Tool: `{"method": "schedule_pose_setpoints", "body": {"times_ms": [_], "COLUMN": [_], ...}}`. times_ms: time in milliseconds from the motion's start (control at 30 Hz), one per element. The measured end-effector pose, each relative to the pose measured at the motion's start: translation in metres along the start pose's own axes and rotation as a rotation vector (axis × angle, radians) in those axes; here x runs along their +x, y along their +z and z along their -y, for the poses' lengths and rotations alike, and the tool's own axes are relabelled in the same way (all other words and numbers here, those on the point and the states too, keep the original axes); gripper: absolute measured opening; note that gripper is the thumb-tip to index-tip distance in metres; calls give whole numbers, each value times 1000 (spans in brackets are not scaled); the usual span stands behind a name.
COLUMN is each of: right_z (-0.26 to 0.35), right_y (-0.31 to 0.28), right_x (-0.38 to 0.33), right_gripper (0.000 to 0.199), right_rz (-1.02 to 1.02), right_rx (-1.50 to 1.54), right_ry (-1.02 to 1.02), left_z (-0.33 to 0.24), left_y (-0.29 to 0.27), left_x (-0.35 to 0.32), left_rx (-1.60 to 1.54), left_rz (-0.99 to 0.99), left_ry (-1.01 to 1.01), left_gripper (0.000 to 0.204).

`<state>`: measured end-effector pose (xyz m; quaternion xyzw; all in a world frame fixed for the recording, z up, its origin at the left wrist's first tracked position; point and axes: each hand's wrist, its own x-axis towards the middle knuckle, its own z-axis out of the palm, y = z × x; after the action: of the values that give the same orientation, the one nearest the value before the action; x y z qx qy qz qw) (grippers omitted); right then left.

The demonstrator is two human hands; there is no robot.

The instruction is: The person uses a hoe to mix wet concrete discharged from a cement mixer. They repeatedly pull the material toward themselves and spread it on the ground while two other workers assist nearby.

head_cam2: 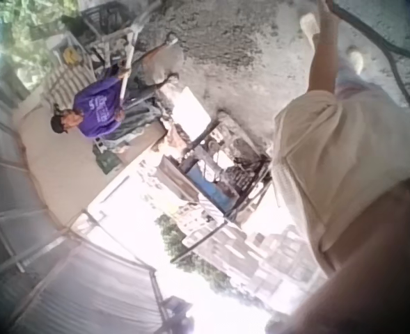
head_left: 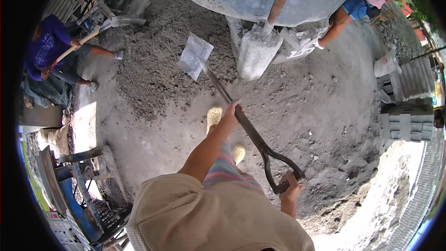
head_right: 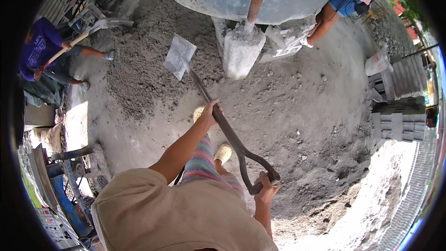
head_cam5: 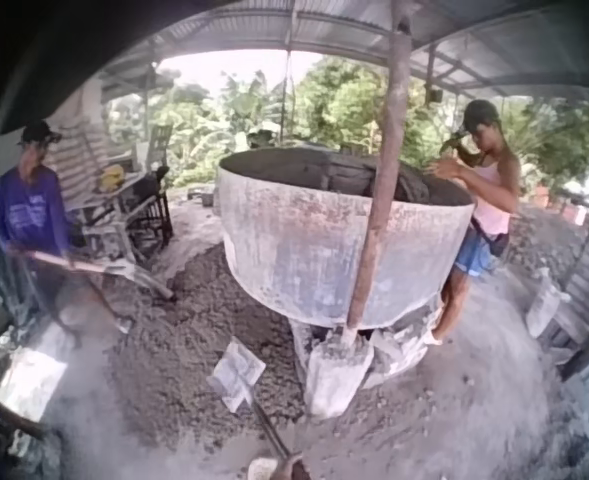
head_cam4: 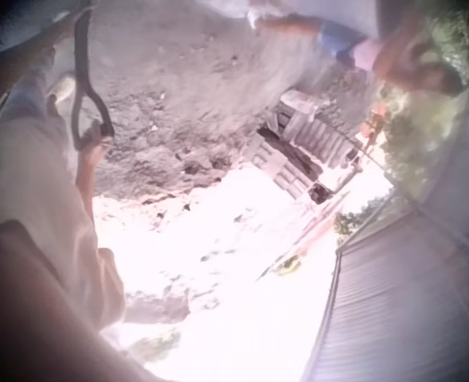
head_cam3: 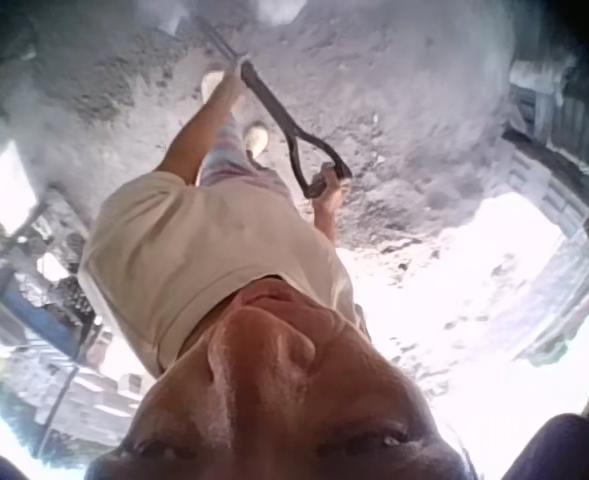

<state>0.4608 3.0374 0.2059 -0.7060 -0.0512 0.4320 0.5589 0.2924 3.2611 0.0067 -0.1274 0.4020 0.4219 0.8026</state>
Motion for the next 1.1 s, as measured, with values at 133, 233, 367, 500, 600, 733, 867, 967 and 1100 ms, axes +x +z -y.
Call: {"method": "schedule_pose_setpoints", "body": {"times_ms": [133,233,367,500,600,733,867,967,1100], "right_z": [-42,-53,-51,-56,-40,-30,-76,-87,-82], "right_y": [-54,-85,-64,68,250,303,287,293,263], "right_x": [-8,-19,-7,65,179,220,200,161,131], "right_gripper": [18,15,14,13,15,13,10,9,9], "right_rz": [-191,-363,-388,-215,52,-48,88,217,245], "right_rx": [111,157,144,324,356,367,489,543,526], "right_ry": [364,412,462,617,408,494,544,521,514], "left_z": [69,103,82,-34,-114,-184,-168,-173,-172], "left_y": [-53,-40,-21,-8,38,20,-14,-9,-15], "left_x": [8,-12,-5,34,8,-28,-6,0,28], "left_rx": [308,368,430,485,520,646,657,739,732], "left_rz": [-224,-348,-335,-52,145,1,-248,-253,-295], "left_ry": [-54,-138,-133,157,269,287,247,184,89], "left_gripper": [19,16,23,27,36,38,40,46,69]}}
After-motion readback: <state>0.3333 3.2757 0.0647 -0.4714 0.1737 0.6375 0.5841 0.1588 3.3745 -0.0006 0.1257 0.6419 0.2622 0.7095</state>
